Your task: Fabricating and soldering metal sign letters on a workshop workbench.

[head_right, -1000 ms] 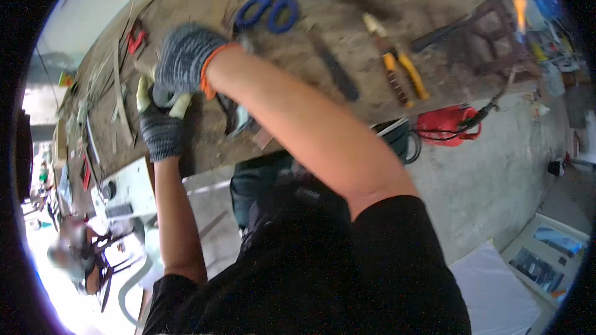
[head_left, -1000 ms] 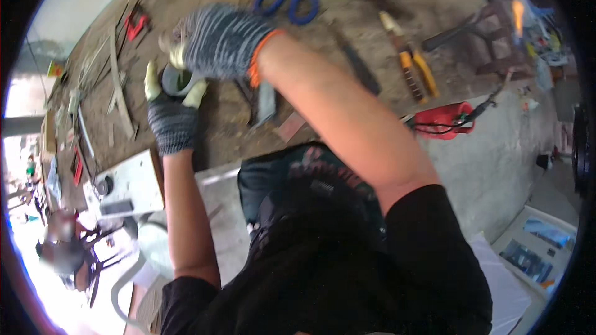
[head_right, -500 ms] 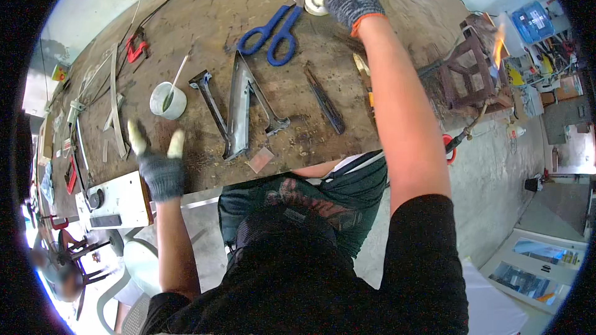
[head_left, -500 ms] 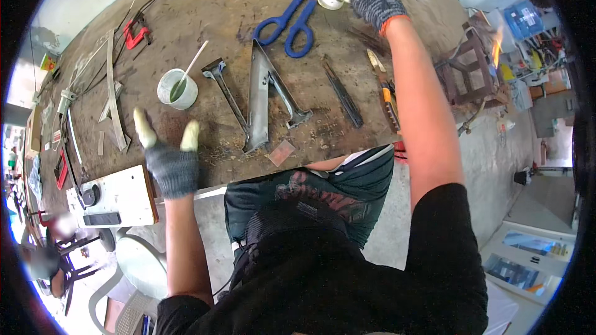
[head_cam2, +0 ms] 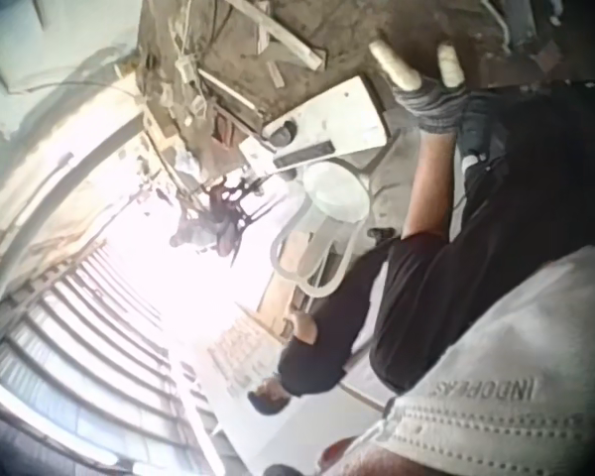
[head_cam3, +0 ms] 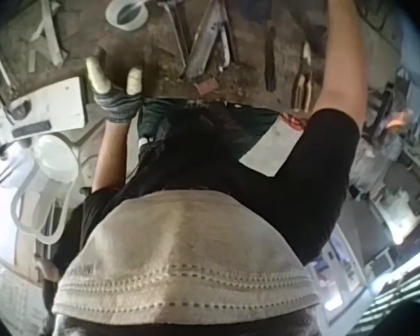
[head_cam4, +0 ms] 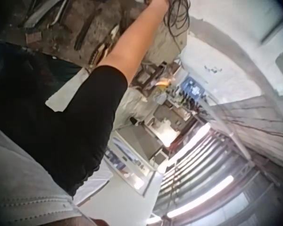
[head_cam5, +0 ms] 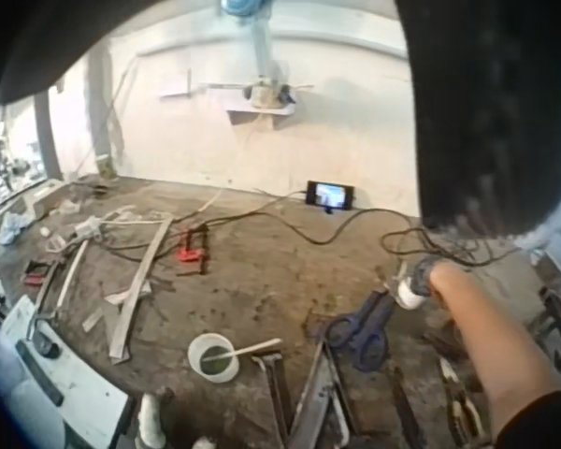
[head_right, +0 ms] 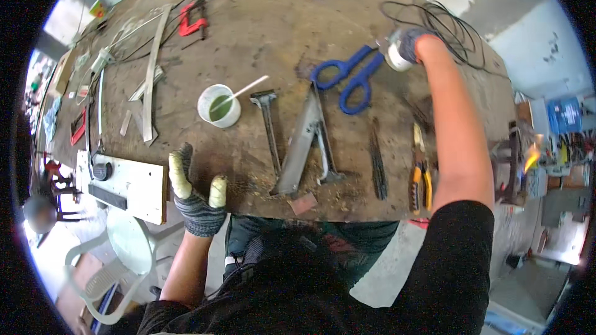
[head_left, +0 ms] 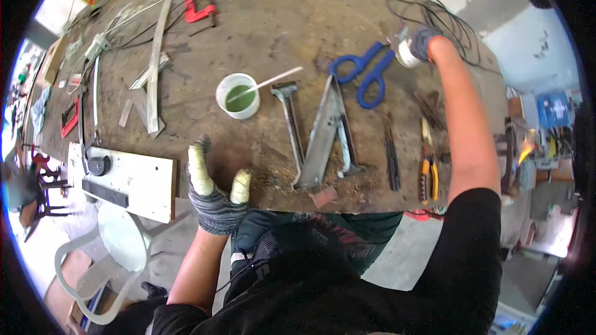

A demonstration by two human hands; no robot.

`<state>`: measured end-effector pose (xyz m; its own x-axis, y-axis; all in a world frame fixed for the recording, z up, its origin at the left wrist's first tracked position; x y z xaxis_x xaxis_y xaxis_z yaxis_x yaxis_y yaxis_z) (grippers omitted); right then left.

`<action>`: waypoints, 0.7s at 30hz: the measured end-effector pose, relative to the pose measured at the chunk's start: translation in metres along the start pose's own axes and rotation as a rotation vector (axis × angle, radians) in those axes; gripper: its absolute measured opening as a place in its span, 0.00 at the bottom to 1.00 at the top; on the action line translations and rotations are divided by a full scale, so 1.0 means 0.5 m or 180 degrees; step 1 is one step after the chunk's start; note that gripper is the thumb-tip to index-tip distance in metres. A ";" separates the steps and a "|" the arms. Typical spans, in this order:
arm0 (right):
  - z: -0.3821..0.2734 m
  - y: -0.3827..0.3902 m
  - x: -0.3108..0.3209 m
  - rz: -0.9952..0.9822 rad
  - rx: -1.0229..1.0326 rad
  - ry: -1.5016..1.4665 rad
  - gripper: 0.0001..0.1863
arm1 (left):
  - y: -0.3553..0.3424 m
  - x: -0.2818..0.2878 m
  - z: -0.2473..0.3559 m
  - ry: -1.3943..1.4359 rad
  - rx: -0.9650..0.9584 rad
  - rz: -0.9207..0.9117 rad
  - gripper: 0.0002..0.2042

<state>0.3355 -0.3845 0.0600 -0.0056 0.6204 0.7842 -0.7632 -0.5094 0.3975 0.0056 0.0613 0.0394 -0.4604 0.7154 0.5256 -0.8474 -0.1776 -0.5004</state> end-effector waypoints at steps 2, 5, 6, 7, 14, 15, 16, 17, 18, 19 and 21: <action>-0.011 0.000 0.029 -0.1223 -0.0581 -0.0543 0.16 | -0.001 0.002 0.001 -0.0026 0.0008 0.0008 0.44; 0.016 -0.008 0.020 -0.1102 -0.1300 -0.0871 0.16 | 0.012 -0.001 -0.014 0.0130 0.0242 -0.0298 0.42; 0.020 -0.009 0.015 -0.0979 -0.1423 -0.0982 0.15 | 0.003 0.005 -0.001 -0.0075 0.0115 -0.0314 0.42; 0.025 -0.002 0.007 -0.1008 -0.1454 -0.0960 0.15 | 0.005 0.003 -0.002 -0.0029 0.0114 -0.0324 0.42; 0.015 -0.038 -0.002 -0.1047 -0.0274 0.0117 0.13 | 0.009 -0.002 -0.016 0.0074 0.0227 -0.0365 0.40; 0.051 -0.032 -0.038 -0.1105 -0.0319 0.0110 0.13 | 0.006 -0.005 -0.013 0.0084 0.0222 -0.0338 0.40; 0.106 -0.014 -0.087 -0.0941 -0.0393 0.0059 0.14 | 0.002 -0.014 -0.009 0.0141 0.0209 -0.0318 0.39; 0.136 0.002 -0.111 -0.0751 -0.0425 0.0015 0.15 | 0.002 -0.023 -0.007 0.0211 0.0210 -0.0348 0.39; 0.090 0.001 -0.052 -0.0509 -0.0079 0.0373 0.14 | 0.005 -0.012 -0.011 0.0108 0.0209 -0.0249 0.40; 0.063 -0.003 -0.031 -0.0502 -0.0033 0.0355 0.14 | 0.007 -0.002 -0.013 0.0008 0.0204 -0.0154 0.41; 0.080 0.052 -0.022 -0.0084 -0.1672 -0.3438 0.14 | 0.008 0.001 -0.012 0.0002 0.0151 -0.0166 0.41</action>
<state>0.3415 -0.4287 0.0807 0.3669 -0.3213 0.8730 -0.9266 -0.0427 0.3737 0.0035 0.0650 0.0333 -0.4151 0.7249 0.5497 -0.8818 -0.1720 -0.4391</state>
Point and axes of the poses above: each hand's wrist, its own y-axis away from the middle knuckle, its own x-axis out of the back of the hand, z = x × y, the point moved 7 cm from there along -y, towards the middle knuckle, and after that the axes turned 6 degrees about x, right-handed, at the moved point
